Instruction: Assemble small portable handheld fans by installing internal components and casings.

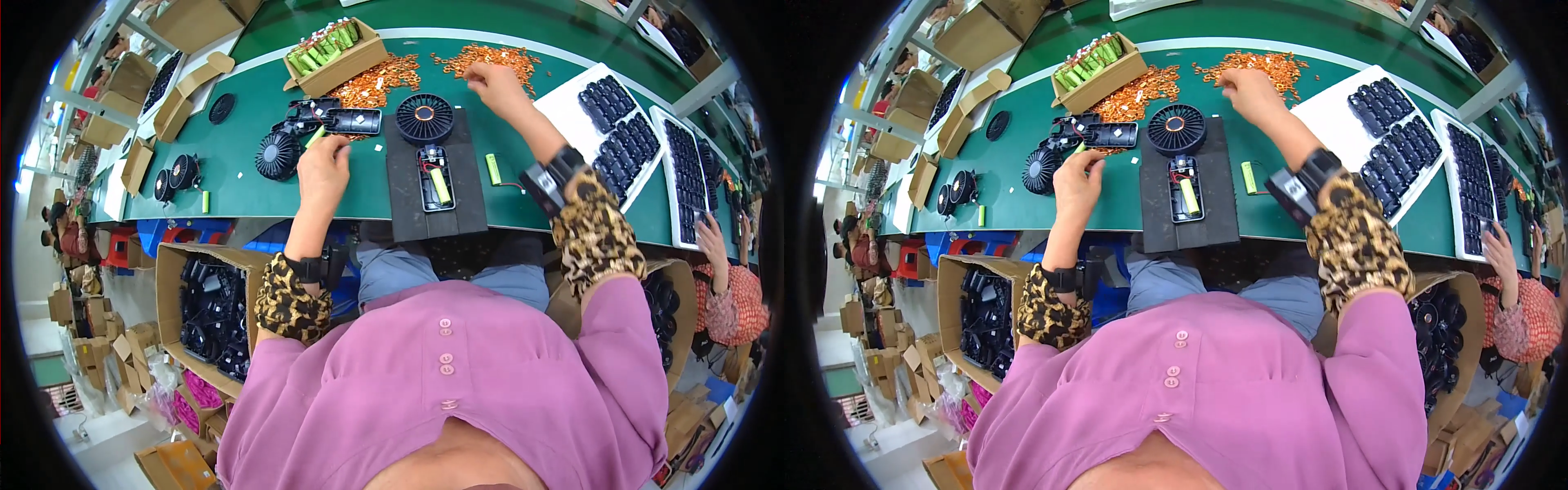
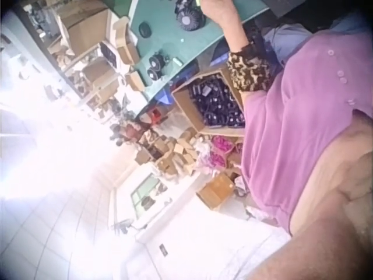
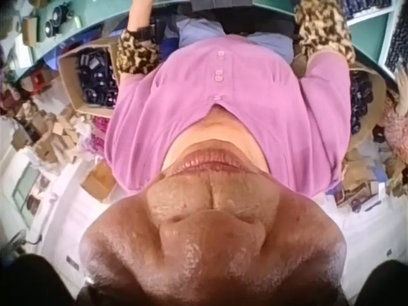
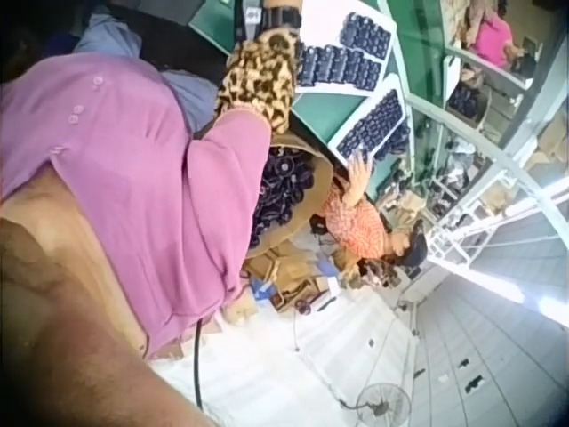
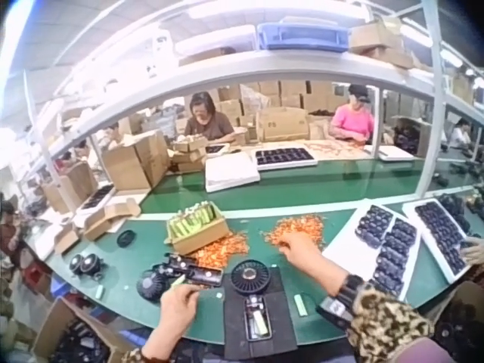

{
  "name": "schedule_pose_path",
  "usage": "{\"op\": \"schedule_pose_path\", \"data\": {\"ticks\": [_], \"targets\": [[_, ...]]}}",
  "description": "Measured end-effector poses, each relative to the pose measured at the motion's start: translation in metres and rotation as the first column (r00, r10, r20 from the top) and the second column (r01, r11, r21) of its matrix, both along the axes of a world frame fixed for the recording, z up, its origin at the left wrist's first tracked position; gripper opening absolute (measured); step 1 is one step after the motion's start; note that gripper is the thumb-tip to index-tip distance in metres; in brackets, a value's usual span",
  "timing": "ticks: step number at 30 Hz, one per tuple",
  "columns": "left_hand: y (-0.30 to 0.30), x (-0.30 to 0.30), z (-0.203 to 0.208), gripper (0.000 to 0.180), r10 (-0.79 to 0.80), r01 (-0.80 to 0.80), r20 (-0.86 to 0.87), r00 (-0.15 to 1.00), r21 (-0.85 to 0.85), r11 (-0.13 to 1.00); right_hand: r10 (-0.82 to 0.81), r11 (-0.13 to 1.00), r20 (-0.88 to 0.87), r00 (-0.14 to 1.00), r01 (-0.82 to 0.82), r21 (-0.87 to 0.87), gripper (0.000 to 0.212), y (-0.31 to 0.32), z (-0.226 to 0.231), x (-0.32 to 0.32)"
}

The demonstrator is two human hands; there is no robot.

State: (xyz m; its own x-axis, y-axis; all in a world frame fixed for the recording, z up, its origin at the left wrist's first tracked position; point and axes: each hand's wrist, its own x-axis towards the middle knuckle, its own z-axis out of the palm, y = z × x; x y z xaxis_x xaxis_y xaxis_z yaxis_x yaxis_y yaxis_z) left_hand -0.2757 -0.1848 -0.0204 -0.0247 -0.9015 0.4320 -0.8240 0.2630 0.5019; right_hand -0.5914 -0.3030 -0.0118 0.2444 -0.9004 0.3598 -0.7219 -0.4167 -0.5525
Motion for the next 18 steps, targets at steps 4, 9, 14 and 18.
{"op": "schedule_pose_path", "data": {"ticks": [4, 9, 14, 18], "targets": [[-0.009, 0.015, -0.009, 0.012, 0.142, -0.149, 0.090, 0.986, 0.081, 0.986, 0.039, 0.999, -0.278, 0.960, -0.037, 0.014, 0.020, -0.040, -0.018, 0.013], [-0.013, 0.014, -0.015, 0.014, 0.117, -0.123, 0.123, 0.986, 0.046, 0.991, -0.027, 0.998, -0.478, 0.878, -0.005, -0.066, 0.022, -0.046, -0.026, 0.014], [-0.020, 0.013, -0.017, 0.010, 0.041, -0.053, 0.301, 0.953, 0.032, 0.998, -0.019, 0.987, -0.566, 0.824, -0.075, -0.143, 0.024, -0.030, -0.014, 0.029], [-0.025, 0.003, -0.012, 0.014, 0.021, -0.061, 0.602, 0.798, 0.046, 0.997, 0.031, 0.954, -0.628, 0.778, -0.210, -0.212, 0.013, -0.032, -0.020, 0.027]]}}
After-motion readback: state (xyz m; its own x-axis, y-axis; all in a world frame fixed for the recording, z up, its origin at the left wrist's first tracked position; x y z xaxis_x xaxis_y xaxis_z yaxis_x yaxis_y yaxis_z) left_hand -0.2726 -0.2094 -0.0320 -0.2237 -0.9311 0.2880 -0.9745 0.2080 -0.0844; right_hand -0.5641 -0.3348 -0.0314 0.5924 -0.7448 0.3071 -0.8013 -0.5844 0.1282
